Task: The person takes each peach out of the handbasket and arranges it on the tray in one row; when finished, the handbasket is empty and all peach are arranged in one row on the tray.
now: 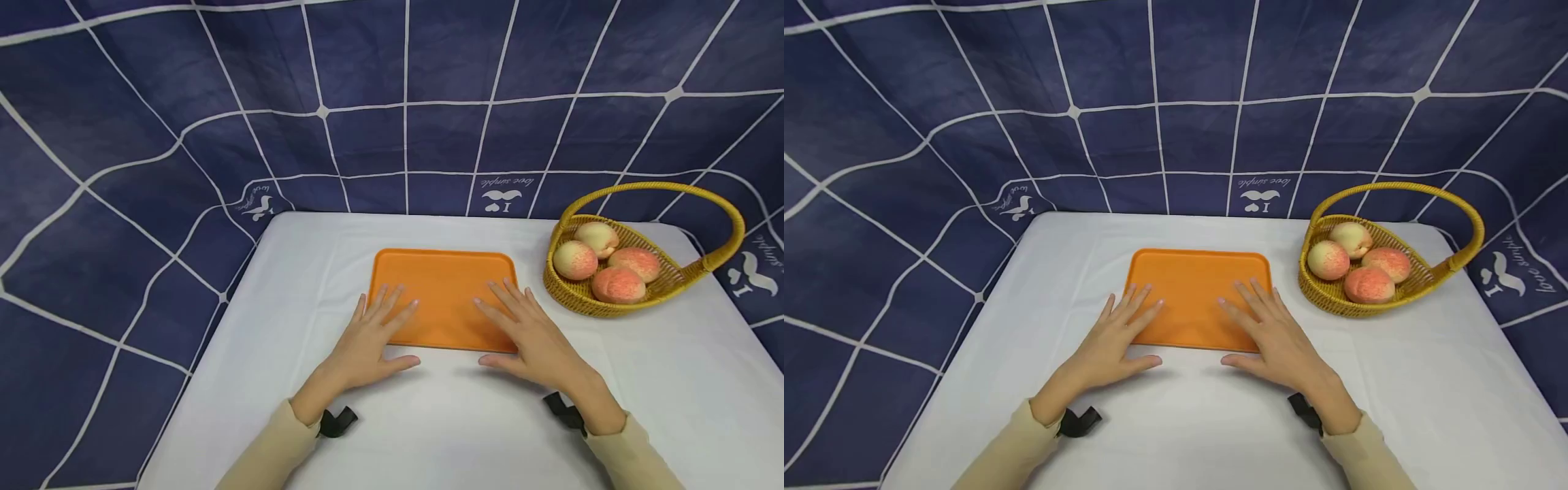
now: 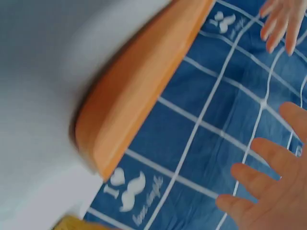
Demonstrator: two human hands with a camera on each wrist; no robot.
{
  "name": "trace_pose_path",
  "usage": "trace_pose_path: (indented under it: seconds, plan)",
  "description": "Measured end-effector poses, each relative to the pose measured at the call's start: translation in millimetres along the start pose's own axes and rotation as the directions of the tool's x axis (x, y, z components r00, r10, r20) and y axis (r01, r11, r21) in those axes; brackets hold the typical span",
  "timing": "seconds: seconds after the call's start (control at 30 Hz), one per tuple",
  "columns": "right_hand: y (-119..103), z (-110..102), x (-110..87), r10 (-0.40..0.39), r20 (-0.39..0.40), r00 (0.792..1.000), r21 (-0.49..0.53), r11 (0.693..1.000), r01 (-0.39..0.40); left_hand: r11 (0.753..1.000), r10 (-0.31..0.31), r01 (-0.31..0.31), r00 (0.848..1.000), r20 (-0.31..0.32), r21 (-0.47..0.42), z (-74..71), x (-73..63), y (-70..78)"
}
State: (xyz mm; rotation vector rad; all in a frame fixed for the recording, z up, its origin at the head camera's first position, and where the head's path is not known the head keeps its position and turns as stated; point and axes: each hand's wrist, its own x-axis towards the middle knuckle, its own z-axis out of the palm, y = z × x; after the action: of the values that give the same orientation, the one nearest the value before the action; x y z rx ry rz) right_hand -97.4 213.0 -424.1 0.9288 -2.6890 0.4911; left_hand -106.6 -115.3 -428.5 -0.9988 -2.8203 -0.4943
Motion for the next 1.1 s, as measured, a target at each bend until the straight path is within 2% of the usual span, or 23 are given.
trace_pose_path:
  seconds: [0.17,0.3,0.47,0.57,0.67,0.87,0.93,1.0,1.1]
  plan:
    - [23,-20,-5.8,0.041,-0.134,0.99,0.045,0.998,-0.035,0.989,-0.088,0.074,0.991,-0.105,-0.131,-3.9,-3.8,-22.5]
    - [45,-39,-13.6,0.122,-0.231,0.965,0.101,0.99,-0.101,0.949,-0.206,0.164,0.969,-0.134,-0.27,2.1,-6.7,-42.3]
    - [71,-62,-26.0,0.264,-0.352,0.898,0.172,0.961,-0.215,0.871,-0.319,0.241,0.94,-0.119,-0.427,14.5,-9.8,-61.6]
    - [87,-71,-35.8,0.348,-0.393,0.851,0.193,0.936,-0.294,0.832,-0.351,0.25,0.929,-0.121,-0.495,21.3,-11.1,-70.1]
    - [102,-77,-46.6,0.419,-0.401,0.815,0.204,0.908,-0.366,0.808,-0.37,0.254,0.921,-0.122,-0.532,28.8,-12.0,-77.0]
    - [124,-79,-60.6,0.543,-0.348,0.765,0.238,0.84,-0.488,0.783,-0.39,0.259,0.913,-0.122,-0.566,43.2,-13.8,-83.0]
    - [129,-79,-63.2,0.577,-0.327,0.748,0.248,0.817,-0.521,0.782,-0.387,0.25,0.913,-0.13,-0.571,47.2,-13.3,-82.9]
    - [133,-77,-65.6,0.602,-0.311,0.735,0.247,0.798,-0.549,0.797,-0.377,0.238,0.914,-0.15,-0.555,50.9,-12.3,-82.5]
    - [139,-74,-68.7,0.614,-0.307,0.727,0.231,0.789,-0.569,0.81,-0.372,0.235,0.914,-0.162,-0.538,54.5,-10.9,-81.4]
